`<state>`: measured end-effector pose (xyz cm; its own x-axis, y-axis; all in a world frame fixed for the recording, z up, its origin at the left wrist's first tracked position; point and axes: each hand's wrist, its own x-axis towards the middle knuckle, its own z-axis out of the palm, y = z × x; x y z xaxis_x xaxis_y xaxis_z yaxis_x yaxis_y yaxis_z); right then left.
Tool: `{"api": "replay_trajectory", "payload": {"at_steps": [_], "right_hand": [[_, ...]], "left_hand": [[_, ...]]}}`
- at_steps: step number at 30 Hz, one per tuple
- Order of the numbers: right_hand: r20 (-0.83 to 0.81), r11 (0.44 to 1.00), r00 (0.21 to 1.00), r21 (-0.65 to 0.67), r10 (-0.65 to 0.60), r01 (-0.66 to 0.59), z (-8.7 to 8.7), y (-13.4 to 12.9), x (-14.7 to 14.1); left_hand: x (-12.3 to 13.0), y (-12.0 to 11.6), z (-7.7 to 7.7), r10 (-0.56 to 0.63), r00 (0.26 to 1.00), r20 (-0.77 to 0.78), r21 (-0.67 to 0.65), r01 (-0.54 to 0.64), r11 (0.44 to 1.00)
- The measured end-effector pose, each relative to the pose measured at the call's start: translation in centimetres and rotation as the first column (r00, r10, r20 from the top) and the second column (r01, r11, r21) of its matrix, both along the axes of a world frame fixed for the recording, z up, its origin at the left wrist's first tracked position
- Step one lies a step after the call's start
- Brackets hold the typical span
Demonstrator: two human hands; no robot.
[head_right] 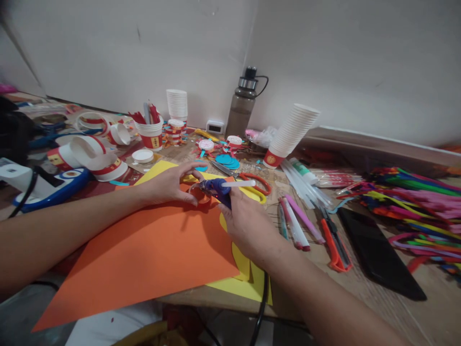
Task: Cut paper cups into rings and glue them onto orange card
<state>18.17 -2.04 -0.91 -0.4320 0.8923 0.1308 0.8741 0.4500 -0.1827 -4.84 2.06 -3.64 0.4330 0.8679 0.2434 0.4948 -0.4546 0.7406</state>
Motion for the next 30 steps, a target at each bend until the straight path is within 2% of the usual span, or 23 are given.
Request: {"api": "replay_trajectory", "payload": {"at_steps": [7, 11, 14, 18, 22, 26, 30], "right_hand": [[0.011, 0.999, 0.999, 0.009, -0.033, 0.033, 1.0, -1.3, 0.1], [-0.06, 1.0, 0.998, 0.015, -0.026, 0.027, 1.0, -1.2, 0.6], [-0.165, 0.999, 0.986, -0.036, -0.005, -0.001, 1.0, -0.9, 1.2], [-0.287, 0.996, 0.957, -0.059, 0.048, -0.068, 0.9, -0.5, 1.7], [-0.316, 0.996, 0.947, -0.055, 0.049, -0.069, 1.1, -0.4, 1.7], [-0.335, 0.997, 0.942, -0.056, 0.025, -0.046, 1.7, -0.6, 1.7], [-0.364, 0.997, 0.93, -0.027, 0.06, -0.075, 2.0, -0.7, 1.8]], "left_hand": [[-0.1, 0.1, -0.3, -0.018, 1.0, -0.01, 0.003, 0.018, 1.0], [-0.3, 0.1, -0.2, 0.006, 0.999, -0.046, 0.038, -0.004, 0.999], [-0.8, 0.0, 0.6, 0.005, 0.998, -0.07, 0.064, 0.0, 0.998], [-1.9, 0.4, 1.8, 0.122, 0.987, -0.105, 0.103, -0.112, 0.988], [-3.0, 1.6, 1.3, 0.235, 0.938, -0.256, 0.11, -0.213, 0.971], [-3.2, 2.2, 1.1, 0.173, 0.86, -0.48, 0.094, -0.146, 0.985], [-2.5, 2.1, 2.6, 0.071, 0.831, -0.551, 0.007, -0.081, 0.997]]}}
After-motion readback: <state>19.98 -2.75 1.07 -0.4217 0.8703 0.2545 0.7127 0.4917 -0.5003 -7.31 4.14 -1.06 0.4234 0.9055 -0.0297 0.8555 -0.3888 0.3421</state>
